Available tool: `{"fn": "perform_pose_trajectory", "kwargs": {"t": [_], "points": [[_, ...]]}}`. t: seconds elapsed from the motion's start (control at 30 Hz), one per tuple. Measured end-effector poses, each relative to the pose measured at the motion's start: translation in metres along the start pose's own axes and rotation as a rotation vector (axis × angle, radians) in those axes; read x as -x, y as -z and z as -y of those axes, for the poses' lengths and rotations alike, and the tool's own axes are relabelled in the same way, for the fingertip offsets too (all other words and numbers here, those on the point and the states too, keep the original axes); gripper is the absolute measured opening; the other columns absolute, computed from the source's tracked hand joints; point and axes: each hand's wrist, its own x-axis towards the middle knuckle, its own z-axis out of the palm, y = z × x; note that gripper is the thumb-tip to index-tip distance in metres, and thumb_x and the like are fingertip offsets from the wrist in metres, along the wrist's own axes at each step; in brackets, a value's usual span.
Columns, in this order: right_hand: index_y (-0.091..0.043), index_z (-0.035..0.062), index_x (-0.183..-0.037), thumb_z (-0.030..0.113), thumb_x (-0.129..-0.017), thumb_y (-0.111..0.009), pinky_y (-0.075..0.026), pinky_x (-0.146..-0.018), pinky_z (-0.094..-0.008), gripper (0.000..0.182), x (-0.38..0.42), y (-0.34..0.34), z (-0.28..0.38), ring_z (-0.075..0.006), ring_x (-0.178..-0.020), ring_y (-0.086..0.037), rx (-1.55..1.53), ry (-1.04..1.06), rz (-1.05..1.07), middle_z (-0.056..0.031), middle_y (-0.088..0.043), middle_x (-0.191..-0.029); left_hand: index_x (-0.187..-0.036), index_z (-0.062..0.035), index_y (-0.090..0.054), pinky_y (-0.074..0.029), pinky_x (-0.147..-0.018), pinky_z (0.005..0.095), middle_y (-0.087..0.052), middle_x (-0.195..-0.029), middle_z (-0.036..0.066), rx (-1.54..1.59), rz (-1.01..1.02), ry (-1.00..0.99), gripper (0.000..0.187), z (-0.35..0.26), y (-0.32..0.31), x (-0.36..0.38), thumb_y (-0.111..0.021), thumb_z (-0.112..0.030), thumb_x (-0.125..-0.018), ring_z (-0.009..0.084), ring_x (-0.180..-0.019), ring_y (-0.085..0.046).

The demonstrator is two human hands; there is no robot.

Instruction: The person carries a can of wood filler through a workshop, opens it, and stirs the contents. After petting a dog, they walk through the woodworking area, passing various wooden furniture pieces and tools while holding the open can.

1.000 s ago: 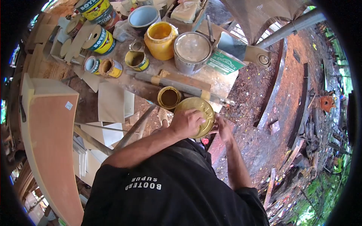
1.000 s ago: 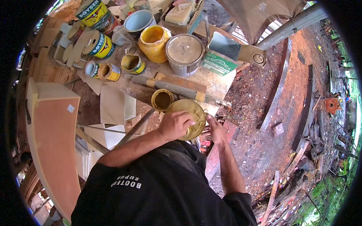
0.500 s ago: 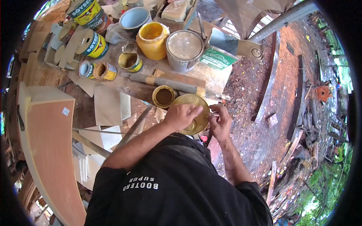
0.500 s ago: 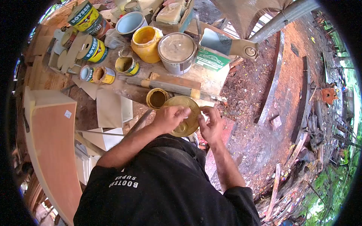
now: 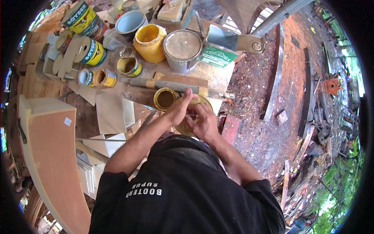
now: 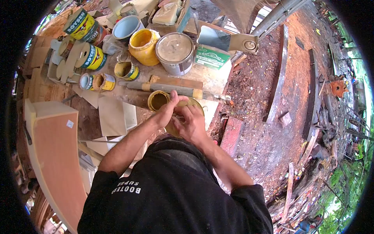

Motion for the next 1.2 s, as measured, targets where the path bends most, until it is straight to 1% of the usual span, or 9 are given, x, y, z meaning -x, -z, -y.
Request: {"fn": "perform_pose_trajectory", "kwargs": {"t": [0.17, 0.27, 0.3, 0.4, 0.43, 0.6, 0.77, 0.9, 1.2], "points": [[-0.070, 0.0032, -0.104, 0.011, -0.088, -0.079, -0.055, -0.076, -0.0360, 0.020, -0.002, 0.004, -0.002, -0.0240, -0.092, -0.068, -0.091, -0.102, 0.048, -0.0104, -0.072, -0.098, -0.143, 0.0012, -0.049, -0.050, -0.097, 0.0317, -0.061, -0.129, 0.014, 0.029, -0.012, -0.020, 0.105, 0.008, 0.001, -0.004, -0.017, -0.086, -0.094, 0.0178, -0.117, -0.059], [-0.069, 0.0030, -0.105, 0.015, -0.096, -0.076, -0.055, -0.081, -0.0328, 0.017, -0.001, 0.028, -0.011, -0.0166, -0.096, -0.068, -0.632, -0.560, 0.075, -0.0073, -0.073, -0.102, -0.141, 0.0000, -0.050, -0.051, -0.095, 0.0321, -0.063, -0.122, 0.013, 0.236, 0.069, 0.009, 0.104, 0.005, 0.000, -0.003, -0.017, -0.086, -0.094, 0.0181, -0.113, -0.061], [-0.067, 0.0017, -0.106, 0.014, -0.101, -0.070, -0.053, -0.083, -0.0269, 0.014, 0.001, 0.032, -0.018, -0.0101, -0.093, -0.065, -0.710, -0.511, -0.007, -0.0059, -0.073, -0.097, -0.136, -0.0008, -0.053, -0.052, -0.092, 0.0323, -0.066, -0.112, 0.011, 0.225, 0.041, 0.034, 0.096, 0.003, 0.000, 0.003, -0.024, -0.083, -0.097, 0.0185, -0.105, -0.064], [-0.064, 0.0023, -0.109, 0.009, -0.098, -0.071, -0.053, -0.081, -0.0287, 0.014, 0.010, 0.053, -0.038, -0.0142, -0.089, -0.067, -1.002, -0.575, -0.013, -0.0066, -0.072, -0.094, -0.128, -0.0001, -0.059, -0.051, -0.089, 0.0321, -0.067, -0.106, 0.010, -0.030, 0.019, -0.069, 0.081, 0.005, 0.001, 0.005, -0.033, -0.073, -0.103, 0.0181, -0.098, -0.066], [-0.064, 0.0019, -0.109, 0.008, -0.098, -0.071, -0.053, -0.080, -0.0291, 0.014, 0.014, 0.058, -0.041, -0.0146, -0.088, -0.067, -0.992, -0.557, -0.035, -0.0066, -0.072, -0.094, -0.117, -0.0012, -0.065, -0.052, -0.086, 0.0333, -0.069, -0.100, 0.009, -0.160, 0.013, -0.114, 0.053, -0.013, -0.002, 0.014, -0.052, -0.052, -0.105, 0.0174, -0.092, -0.068], [-0.063, 0.0005, -0.116, 0.007, -0.099, -0.068, -0.054, -0.081, -0.0321, 0.019, 0.026, 0.068, -0.042, -0.0164, -0.087, -0.068, -0.960, -0.554, -0.159, -0.0071, -0.071, -0.093, -0.107, -0.0074, -0.068, -0.055, -0.079, 0.0371, -0.073, -0.088, 0.009, -0.489, -0.092, -0.162, 0.032, -0.005, -0.007, 0.017, -0.072, -0.033, -0.090, 0.0224, -0.085, -0.071], [-0.074, 0.0036, -0.102, 0.009, -0.091, -0.072, -0.057, -0.071, -0.0316, 0.012, 0.047, 0.078, -0.054, -0.0174, -0.080, -0.070, -0.069, -0.563, -0.089, -0.0083, -0.072, -0.092, -0.106, -0.0063, -0.069, -0.056, -0.081, 0.0389, -0.075, -0.093, 0.011, -0.548, -0.117, -0.244, 0.026, -0.003, -0.008, 0.017, -0.073, -0.027, -0.090, 0.0257, -0.090, -0.074], [-0.072, 0.0030, -0.099, 0.007, -0.089, -0.072, -0.058, -0.067, -0.0366, 0.011, 0.056, 0.066, -0.042, -0.0270, -0.078, -0.071, 0.084, -0.340, -0.079, -0.0125, -0.072, -0.094, -0.106, -0.0062, -0.068, -0.056, -0.080, 0.0394, -0.075, -0.094, 0.010, -0.568, -0.113, -0.340, 0.021, 0.009, -0.005, 0.011, -0.073, -0.020, -0.090, 0.0258, -0.091, -0.074], [-0.070, 0.0032, -0.094, 0.007, -0.086, -0.074, -0.057, -0.063, -0.0433, 0.010, 0.048, 0.046, -0.035, -0.0338, -0.076, -0.070, 0.261, -0.202, -0.124, -0.0150, -0.069, -0.087, -0.105, -0.0077, -0.068, -0.057, -0.078, 0.0391, -0.076, -0.092, 0.010, -0.576, -0.129, -0.332, 0.019, 0.010, -0.007, 0.014, -0.073, -0.017, -0.089, 0.0254, -0.088, -0.075]]}}
